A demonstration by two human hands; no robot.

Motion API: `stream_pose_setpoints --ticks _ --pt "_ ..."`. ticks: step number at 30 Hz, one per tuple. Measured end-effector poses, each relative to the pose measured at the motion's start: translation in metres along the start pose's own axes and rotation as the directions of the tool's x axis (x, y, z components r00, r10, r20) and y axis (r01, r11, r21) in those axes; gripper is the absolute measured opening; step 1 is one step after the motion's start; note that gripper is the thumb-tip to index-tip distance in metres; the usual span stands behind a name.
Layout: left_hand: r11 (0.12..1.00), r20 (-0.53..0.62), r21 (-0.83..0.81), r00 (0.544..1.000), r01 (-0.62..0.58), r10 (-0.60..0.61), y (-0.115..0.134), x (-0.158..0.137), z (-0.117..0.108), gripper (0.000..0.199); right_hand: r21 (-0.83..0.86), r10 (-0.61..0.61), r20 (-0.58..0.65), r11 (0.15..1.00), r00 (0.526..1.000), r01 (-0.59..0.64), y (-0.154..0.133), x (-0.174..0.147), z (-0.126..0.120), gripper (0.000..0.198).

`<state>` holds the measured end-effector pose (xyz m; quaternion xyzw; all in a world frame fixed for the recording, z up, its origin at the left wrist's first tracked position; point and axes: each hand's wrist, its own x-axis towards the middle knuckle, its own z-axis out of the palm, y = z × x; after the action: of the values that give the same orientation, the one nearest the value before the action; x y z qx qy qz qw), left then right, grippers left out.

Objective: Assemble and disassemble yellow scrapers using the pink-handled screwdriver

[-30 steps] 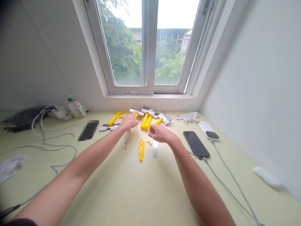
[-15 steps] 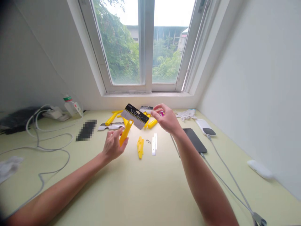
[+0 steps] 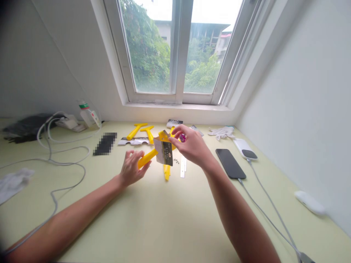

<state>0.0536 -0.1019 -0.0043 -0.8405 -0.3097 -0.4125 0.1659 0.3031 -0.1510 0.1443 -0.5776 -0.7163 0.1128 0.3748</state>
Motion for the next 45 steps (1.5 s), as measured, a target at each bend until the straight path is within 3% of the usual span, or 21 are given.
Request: stream_pose_setpoints --ticks 7,12,14,17,19,22,25,28,30,37,41,43,45 --pt "0.996 -0.047 -0.086 0.999 -0.023 0.019 0.001 -0.006 0.004 0.059 0.025 -0.031 0.161 0.999 0.986 0.028 0.004 0.002 0.003 0.018" --pt "0.960 -0.092 -0.274 0.995 -0.053 0.029 0.008 0.005 -0.005 0.067 0.010 -0.128 0.144 0.992 0.981 0.128 -0.002 -0.003 0.004 0.008" --pt "0.883 -0.089 -0.469 0.995 -0.012 -0.034 0.014 0.018 -0.013 0.070 -0.004 -0.160 0.135 0.987 0.978 0.162 -0.005 -0.006 0.003 0.008" --pt "0.678 0.002 -0.732 0.994 0.076 -0.110 0.024 0.043 -0.028 0.070 -0.032 -0.204 0.149 0.977 0.968 0.211 -0.010 -0.011 0.000 0.007" --pt "0.572 0.066 -0.812 0.992 0.118 -0.109 0.029 0.057 -0.035 0.059 -0.050 -0.224 0.159 0.971 0.962 0.234 -0.012 -0.013 -0.003 0.008" --pt "0.514 0.162 -0.840 0.985 0.173 -0.068 0.032 0.067 -0.038 0.035 -0.058 -0.232 0.185 0.967 0.955 0.247 -0.013 -0.015 -0.009 0.008" --pt "0.610 0.168 -0.778 0.985 0.154 -0.034 0.033 0.066 -0.036 0.019 -0.082 -0.241 0.218 0.961 0.946 0.264 -0.013 -0.015 -0.016 0.006" --pt "0.789 0.069 -0.615 0.996 -0.004 0.058 0.035 0.061 -0.037 0.008 -0.146 -0.260 0.224 0.944 0.939 0.297 -0.015 -0.017 -0.024 0.004" --pt "0.857 0.066 -0.506 0.987 -0.091 0.144 0.035 0.060 -0.040 0.001 -0.184 -0.290 0.205 0.927 0.935 0.328 -0.017 -0.019 -0.030 0.008" --pt "0.946 0.332 -0.226 0.894 -0.235 0.301 0.038 0.062 -0.057 0.024 -0.250 -0.355 0.111 0.894 0.928 0.372 -0.026 -0.036 -0.058 0.014" --pt "0.975 0.572 -0.123 0.790 -0.184 0.221 0.039 0.063 -0.063 0.028 -0.299 -0.393 -0.022 0.880 0.919 0.369 -0.025 -0.048 -0.078 0.018" --pt "0.990 0.642 -0.118 0.754 -0.083 0.140 0.030 0.066 -0.062 0.025 -0.303 -0.373 -0.114 0.896 0.921 0.325 -0.023 -0.054 -0.090 0.020" --pt "0.988 0.655 -0.125 0.755 0.090 0.014 0.013 0.074 -0.056 0.021 -0.299 -0.333 -0.196 0.916 0.923 0.267 -0.020 -0.059 -0.100 0.021"
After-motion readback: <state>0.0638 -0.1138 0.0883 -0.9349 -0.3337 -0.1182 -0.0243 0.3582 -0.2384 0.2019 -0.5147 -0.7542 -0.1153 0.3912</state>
